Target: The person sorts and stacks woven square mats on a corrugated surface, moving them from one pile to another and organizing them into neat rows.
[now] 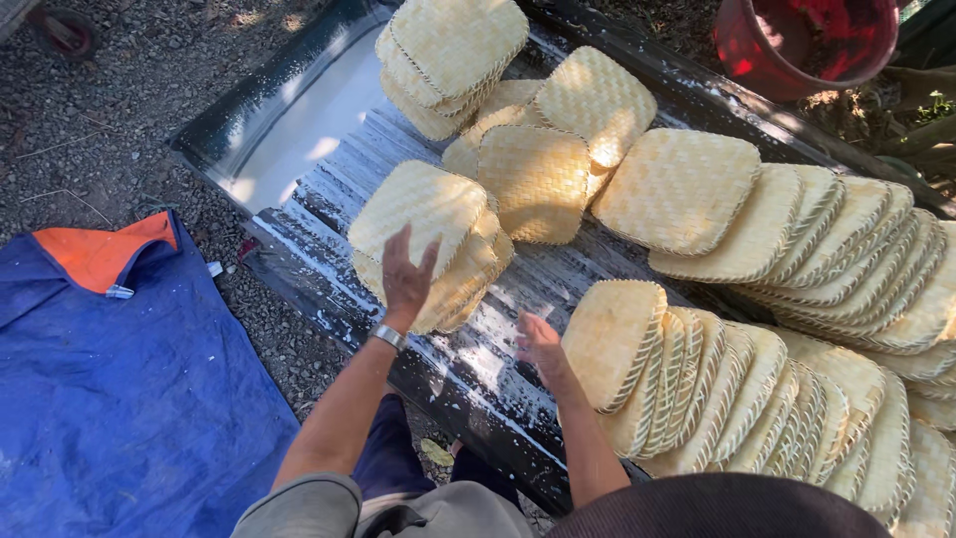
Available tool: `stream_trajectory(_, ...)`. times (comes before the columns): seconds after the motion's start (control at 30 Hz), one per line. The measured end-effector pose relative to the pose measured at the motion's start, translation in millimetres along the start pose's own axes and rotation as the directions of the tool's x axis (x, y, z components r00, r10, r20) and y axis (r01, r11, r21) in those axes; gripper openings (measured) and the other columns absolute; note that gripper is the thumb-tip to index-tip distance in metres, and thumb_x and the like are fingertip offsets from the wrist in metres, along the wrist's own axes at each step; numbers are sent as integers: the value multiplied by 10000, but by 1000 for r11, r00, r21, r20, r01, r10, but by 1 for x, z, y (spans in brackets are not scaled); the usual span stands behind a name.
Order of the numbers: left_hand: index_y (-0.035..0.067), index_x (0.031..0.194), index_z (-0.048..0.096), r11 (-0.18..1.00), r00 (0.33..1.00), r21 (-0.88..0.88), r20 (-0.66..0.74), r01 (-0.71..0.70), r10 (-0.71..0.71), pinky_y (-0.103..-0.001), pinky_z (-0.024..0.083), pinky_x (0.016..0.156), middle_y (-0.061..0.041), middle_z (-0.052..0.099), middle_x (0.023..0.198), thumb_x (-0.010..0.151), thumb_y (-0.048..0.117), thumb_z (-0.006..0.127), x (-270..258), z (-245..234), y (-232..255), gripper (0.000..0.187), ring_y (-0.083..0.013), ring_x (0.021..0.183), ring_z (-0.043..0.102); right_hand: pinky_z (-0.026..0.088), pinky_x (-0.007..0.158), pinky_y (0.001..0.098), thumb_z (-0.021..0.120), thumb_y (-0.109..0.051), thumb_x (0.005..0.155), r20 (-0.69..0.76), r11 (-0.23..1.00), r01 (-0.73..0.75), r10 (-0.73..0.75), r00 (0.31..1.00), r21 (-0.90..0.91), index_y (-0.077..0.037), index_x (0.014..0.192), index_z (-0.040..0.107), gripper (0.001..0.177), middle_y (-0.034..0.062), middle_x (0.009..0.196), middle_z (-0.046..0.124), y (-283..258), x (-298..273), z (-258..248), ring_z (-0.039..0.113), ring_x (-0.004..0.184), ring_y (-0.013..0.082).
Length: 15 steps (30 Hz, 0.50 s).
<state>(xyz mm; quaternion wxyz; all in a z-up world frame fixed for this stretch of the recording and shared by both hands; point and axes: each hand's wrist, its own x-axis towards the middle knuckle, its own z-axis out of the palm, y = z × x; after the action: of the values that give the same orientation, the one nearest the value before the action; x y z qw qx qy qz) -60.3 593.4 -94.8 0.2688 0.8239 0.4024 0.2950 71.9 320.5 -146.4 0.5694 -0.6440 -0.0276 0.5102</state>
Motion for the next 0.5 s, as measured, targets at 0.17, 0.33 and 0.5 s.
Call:
stream_trajectory(0.17,-84,1489,427,985,975,114,168,126,-144,-513,355,1175,-361,483,1434,889,701,661,83,-18,-71,1015,-466,1394,429,431,1055,568,555,-778,837,-92,944,-195,226,970,265,-139,1516,325,960,101,1428,461,64,83,49,482,1289,337)
stream_trajectory(0.33,174,1622,241,898,763,283,477,338,-437,-700,229,1126,-304,210,1629,679,846,644,111,-16,-107,1226,-497,1508,173,468,823,394,483,-879,910,-136,929,-58,114,984,364,-64,1533,485,1026,49,1160,609,73,130,93,596,1011,199)
stream_trajectory(0.5,222,1653,142,856,621,324,590,402,-515,-727,178,1146,-284,120,1667,591,869,652,132,-2,-153,1344,-519,1522,68,521,777,390,554,-829,806,-200,903,54,35,979,425,-169,1516,434,977,21,1244,640,70,145,114,648,1024,183)
